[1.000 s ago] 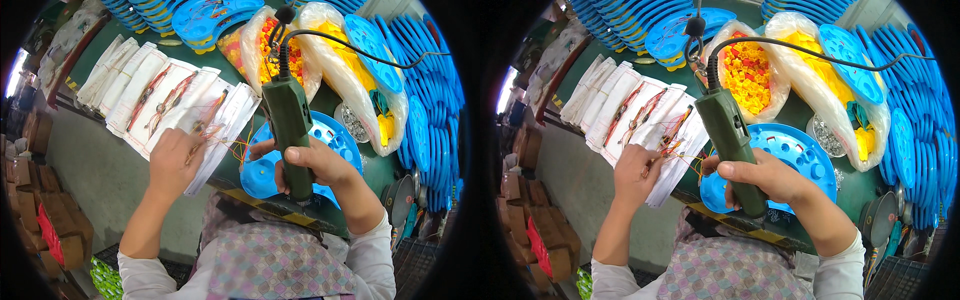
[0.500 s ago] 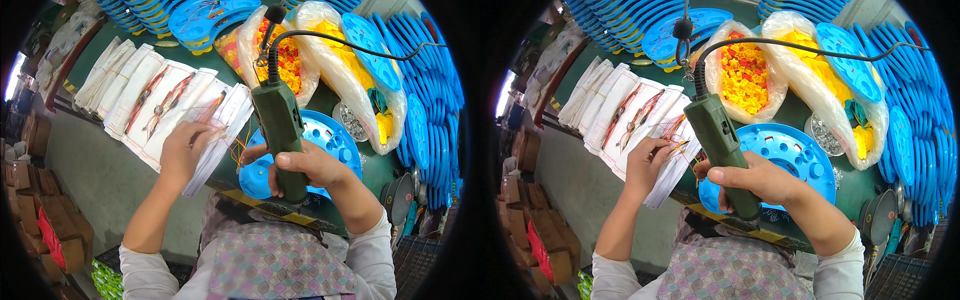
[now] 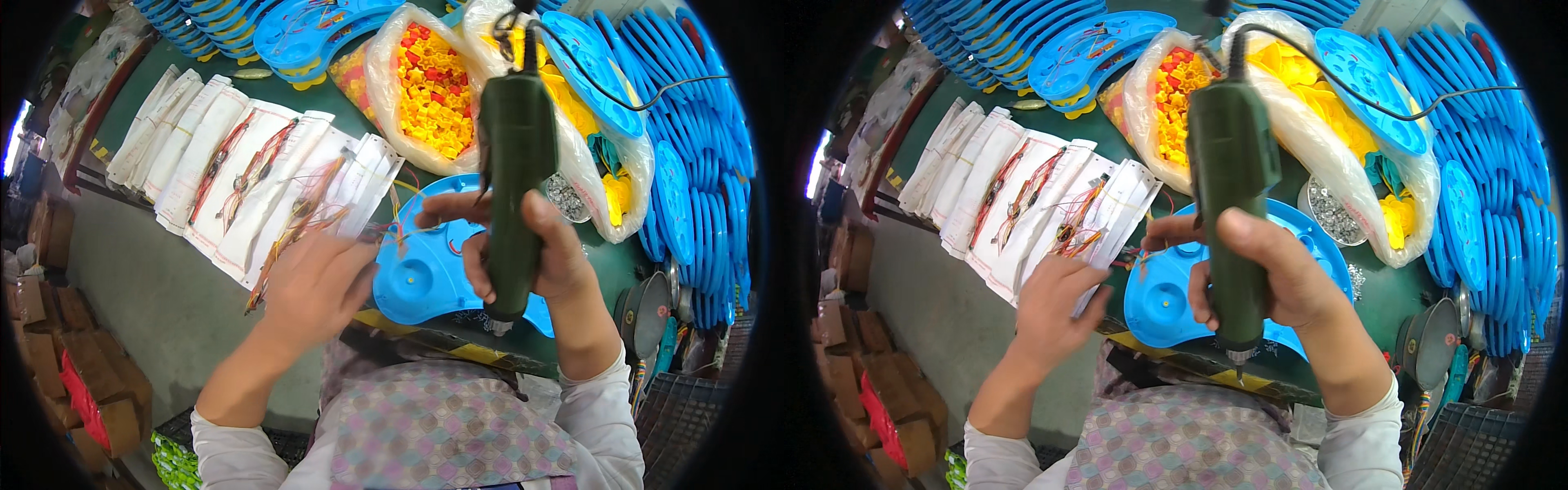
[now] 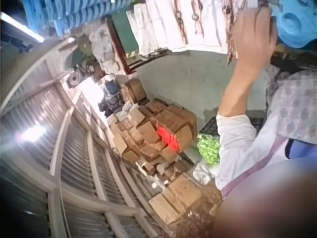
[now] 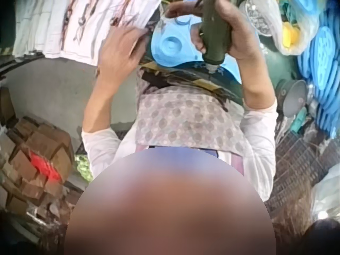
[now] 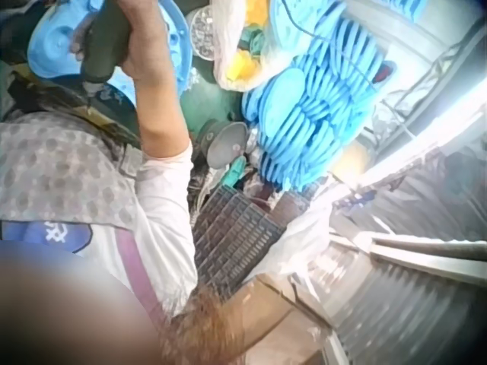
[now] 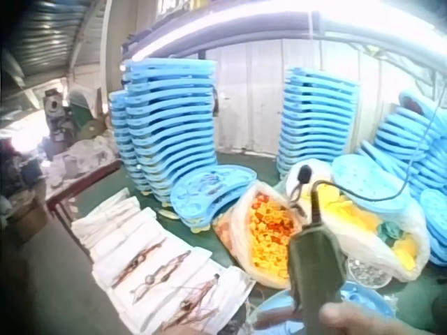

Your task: The person uses a green hot glue gun to attach small plastic pieces to a blue plastic tray. They repeatedly pick up small plastic components, apply glue, and place them into designated spots on the tray.

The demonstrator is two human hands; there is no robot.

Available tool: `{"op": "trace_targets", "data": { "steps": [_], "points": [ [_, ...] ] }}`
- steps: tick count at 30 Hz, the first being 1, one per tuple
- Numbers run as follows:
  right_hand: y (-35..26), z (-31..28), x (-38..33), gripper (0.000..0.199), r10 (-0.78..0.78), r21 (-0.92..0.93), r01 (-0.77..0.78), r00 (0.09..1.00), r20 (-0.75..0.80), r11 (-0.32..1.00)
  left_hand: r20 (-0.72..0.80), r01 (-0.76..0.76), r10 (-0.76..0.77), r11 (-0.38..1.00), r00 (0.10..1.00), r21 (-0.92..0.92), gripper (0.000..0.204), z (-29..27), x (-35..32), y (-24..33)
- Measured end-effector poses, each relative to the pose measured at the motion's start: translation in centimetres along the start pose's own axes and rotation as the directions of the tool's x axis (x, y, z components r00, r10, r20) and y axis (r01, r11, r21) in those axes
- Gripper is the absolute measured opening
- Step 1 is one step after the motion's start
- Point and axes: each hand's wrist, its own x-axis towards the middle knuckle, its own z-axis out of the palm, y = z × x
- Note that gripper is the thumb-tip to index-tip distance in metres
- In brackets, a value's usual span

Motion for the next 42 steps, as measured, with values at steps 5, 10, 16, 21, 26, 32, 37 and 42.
{"op": "trace_targets", "data": {
  "steps": [5, 10, 16, 21, 26, 32, 37, 42],
  "points": [
    [-0.6, -1.1, -1.0, 0.084, -0.008, 0.065, 0.010, 1.000, -0.023, 0.998, 0.067, 0.154, -0.152, 0.988, 0.986, -0.031, 0.047, 2.5, 2.6, 0.9],
    [-0.1, -1.2, -1.8, 0.090, 0.048, -0.063, -0.055, 0.993, -0.106, 0.997, 0.221, 0.150, -0.131, 0.986, 0.966, -0.069, 0.029, 3.1, 3.4, 0.0],
    [0.6, -2.6, -2.4, 0.086, 0.085, -0.122, -0.099, 0.990, -0.115, 0.988, 0.162, 0.219, -0.196, 0.966, 0.967, -0.140, 0.017, 1.2, 3.1, 0.0],
    [0.1, -2.2, -3.4, 0.081, 0.074, -0.041, -0.080, 0.989, -0.127, 0.996, 0.083, 0.017, 0.011, 0.946, 0.997, -0.325, 0.025, -2.1, 3.4, -1.0],
    [0.2, -2.8, -5.3, 0.083, 0.128, 0.100, -0.125, 0.992, -0.024, 0.987, 0.481, 0.503, -0.258, 0.706, 0.838, -0.498, 0.027, -3.7, 3.3, -1.1],
    [1.3, -2.6, -6.1, 0.082, 0.146, 0.132, -0.153, 0.988, 0.058, 0.979, 0.213, 0.299, -0.344, 0.929, 0.914, 0.218, 0.045, 4.2, 7.6, -1.1],
    [1.4, -2.3, -6.3, 0.081, 0.216, 0.031, -0.221, 0.971, 0.104, 0.975, 0.374, 0.417, -0.628, 0.755, 0.683, 0.507, 0.046, 7.3, 9.9, -3.6],
    [1.2, -2.6, -6.0, 0.078, 0.186, 0.017, -0.188, 0.979, 0.080, 0.982, 0.507, 0.647, -0.676, 0.714, 0.535, 0.270, 0.046, 7.1, 9.5, -6.9]
  ]
}}
